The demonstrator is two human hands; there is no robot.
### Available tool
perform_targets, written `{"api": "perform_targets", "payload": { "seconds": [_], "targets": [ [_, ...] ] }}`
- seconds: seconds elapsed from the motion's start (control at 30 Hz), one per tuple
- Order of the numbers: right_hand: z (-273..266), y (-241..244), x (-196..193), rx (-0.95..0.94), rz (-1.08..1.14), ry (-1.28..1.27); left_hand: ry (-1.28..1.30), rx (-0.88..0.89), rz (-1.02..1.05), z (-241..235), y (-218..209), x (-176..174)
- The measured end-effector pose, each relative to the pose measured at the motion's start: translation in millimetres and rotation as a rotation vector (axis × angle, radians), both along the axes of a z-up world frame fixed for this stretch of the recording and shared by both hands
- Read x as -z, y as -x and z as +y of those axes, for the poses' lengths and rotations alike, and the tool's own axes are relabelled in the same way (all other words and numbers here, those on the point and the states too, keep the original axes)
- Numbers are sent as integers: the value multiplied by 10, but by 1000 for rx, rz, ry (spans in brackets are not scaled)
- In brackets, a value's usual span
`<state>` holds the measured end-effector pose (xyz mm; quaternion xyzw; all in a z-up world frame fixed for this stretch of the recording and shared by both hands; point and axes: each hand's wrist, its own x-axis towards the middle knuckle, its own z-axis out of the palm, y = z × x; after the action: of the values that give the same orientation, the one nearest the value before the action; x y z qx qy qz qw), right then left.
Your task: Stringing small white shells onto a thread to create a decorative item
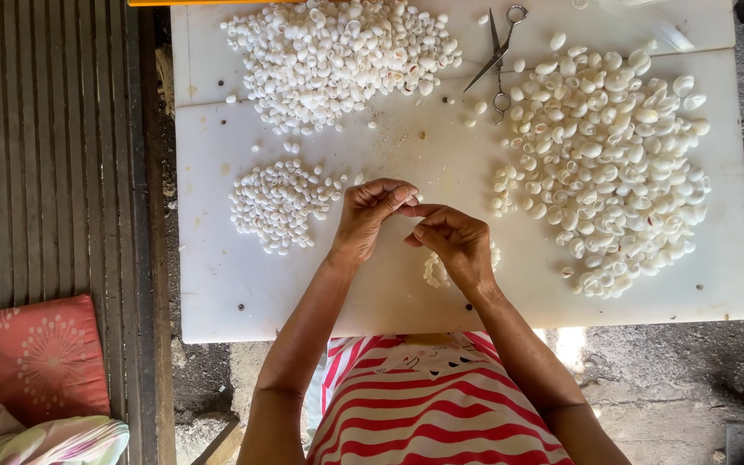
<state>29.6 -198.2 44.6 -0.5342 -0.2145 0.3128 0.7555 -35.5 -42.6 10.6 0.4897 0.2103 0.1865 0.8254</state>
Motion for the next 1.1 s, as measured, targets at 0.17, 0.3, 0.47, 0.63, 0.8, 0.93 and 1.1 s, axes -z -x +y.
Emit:
{"api": "perform_targets", "payload": {
  "seconds": [0.17, 0.3, 0.47, 0.63, 0.8, 0.93, 1.1],
  "targets": [
    [-16, -19, 118, -18, 4, -26, -45, 15, -10, -16, 41, -164],
    [9, 2, 72, -9, 0, -37, -77, 14, -16, -7, 61, -217],
    [29, 17, 67, -3, -4, -40, -86, 11, -20, 9, 90, -227],
    [48, 24, 15, -6, -17, -27, -91, 2, -28, 14, 104, -192],
    [66, 30, 9, 6, -46, 2, -203, 7, -80, 4, 133, -229],
    [85, 21, 60, 13, -67, 27, -276, 15, -59, 7, 173, -388],
    [129, 42, -175, -7, -94, 18, -714, 43, -138, 127, 211, -746]
  ]
}}
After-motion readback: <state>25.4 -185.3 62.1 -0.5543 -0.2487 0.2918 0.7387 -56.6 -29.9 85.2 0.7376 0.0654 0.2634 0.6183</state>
